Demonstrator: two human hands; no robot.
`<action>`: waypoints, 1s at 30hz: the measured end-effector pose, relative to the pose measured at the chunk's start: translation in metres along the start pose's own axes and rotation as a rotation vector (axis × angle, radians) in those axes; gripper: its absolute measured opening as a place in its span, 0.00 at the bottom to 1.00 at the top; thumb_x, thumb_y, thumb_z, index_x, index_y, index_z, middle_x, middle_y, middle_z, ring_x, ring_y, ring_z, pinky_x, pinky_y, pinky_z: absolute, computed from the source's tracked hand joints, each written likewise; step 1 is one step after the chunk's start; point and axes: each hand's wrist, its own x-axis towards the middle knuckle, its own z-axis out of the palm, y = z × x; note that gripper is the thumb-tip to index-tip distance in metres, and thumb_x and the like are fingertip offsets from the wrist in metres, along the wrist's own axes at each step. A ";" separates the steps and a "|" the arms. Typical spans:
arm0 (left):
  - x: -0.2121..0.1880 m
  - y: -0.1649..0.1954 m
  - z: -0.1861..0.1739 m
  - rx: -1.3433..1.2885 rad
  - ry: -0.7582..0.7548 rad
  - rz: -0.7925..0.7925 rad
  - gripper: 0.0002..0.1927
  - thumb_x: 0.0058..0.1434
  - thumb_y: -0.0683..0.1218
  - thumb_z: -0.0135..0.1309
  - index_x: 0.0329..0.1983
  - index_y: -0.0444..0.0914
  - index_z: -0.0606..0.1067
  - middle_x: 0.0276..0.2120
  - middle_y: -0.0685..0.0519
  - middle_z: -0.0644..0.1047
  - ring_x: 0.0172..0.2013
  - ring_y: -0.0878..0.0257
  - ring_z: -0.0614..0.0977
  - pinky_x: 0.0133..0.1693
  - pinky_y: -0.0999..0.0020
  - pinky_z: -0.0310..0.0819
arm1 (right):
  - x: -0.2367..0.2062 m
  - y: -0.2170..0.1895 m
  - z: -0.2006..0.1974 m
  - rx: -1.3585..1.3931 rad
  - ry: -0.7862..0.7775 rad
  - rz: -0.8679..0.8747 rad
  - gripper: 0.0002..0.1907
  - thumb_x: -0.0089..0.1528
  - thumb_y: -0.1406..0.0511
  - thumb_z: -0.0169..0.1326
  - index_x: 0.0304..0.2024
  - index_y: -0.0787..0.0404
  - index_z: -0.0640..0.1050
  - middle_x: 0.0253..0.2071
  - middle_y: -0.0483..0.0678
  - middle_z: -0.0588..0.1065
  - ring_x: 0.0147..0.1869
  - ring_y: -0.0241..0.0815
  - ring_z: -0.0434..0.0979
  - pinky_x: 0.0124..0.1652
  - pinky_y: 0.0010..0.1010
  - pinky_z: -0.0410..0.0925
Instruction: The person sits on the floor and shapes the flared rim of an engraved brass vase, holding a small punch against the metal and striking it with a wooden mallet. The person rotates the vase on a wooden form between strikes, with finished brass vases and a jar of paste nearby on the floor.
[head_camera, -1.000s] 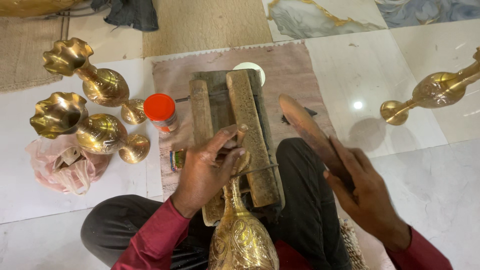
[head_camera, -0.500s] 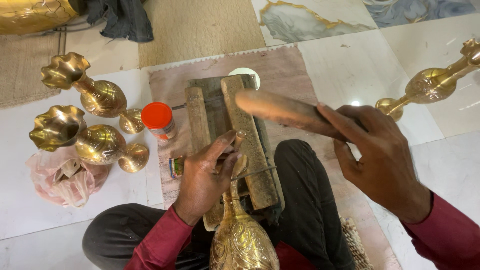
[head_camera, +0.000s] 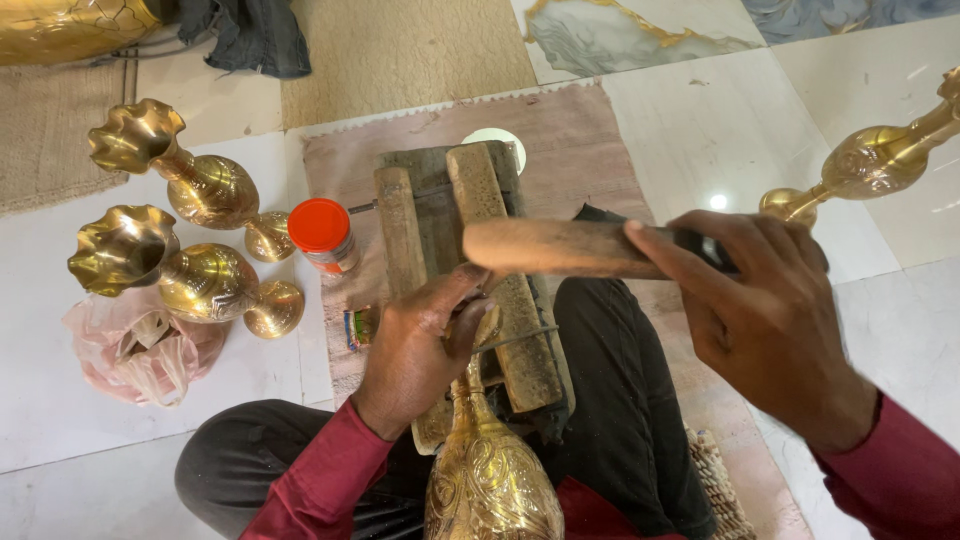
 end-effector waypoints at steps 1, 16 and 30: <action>0.001 0.000 -0.001 -0.003 0.018 0.030 0.21 0.62 0.38 0.61 0.59 0.41 0.76 0.45 0.45 0.84 0.42 0.58 0.89 0.43 0.65 0.87 | -0.002 0.000 0.000 0.168 0.013 0.067 0.31 0.60 0.74 0.58 0.65 0.52 0.73 0.52 0.52 0.76 0.53 0.49 0.78 0.49 0.45 0.72; 0.045 0.013 -0.022 0.031 -0.377 0.179 0.26 0.59 0.39 0.60 0.62 0.44 0.75 0.46 0.46 0.83 0.33 0.54 0.88 0.35 0.59 0.83 | -0.080 -0.021 0.044 0.533 0.106 0.591 0.27 0.62 0.74 0.58 0.64 0.61 0.72 0.56 0.56 0.73 0.59 0.48 0.79 0.52 0.33 0.73; 0.073 0.012 -0.018 0.136 -0.664 0.266 0.31 0.54 0.37 0.59 0.62 0.49 0.74 0.31 0.46 0.84 0.34 0.57 0.88 0.34 0.57 0.80 | -0.112 -0.055 0.065 0.584 0.085 0.812 0.33 0.61 0.76 0.56 0.70 0.64 0.68 0.55 0.56 0.74 0.59 0.48 0.77 0.53 0.32 0.69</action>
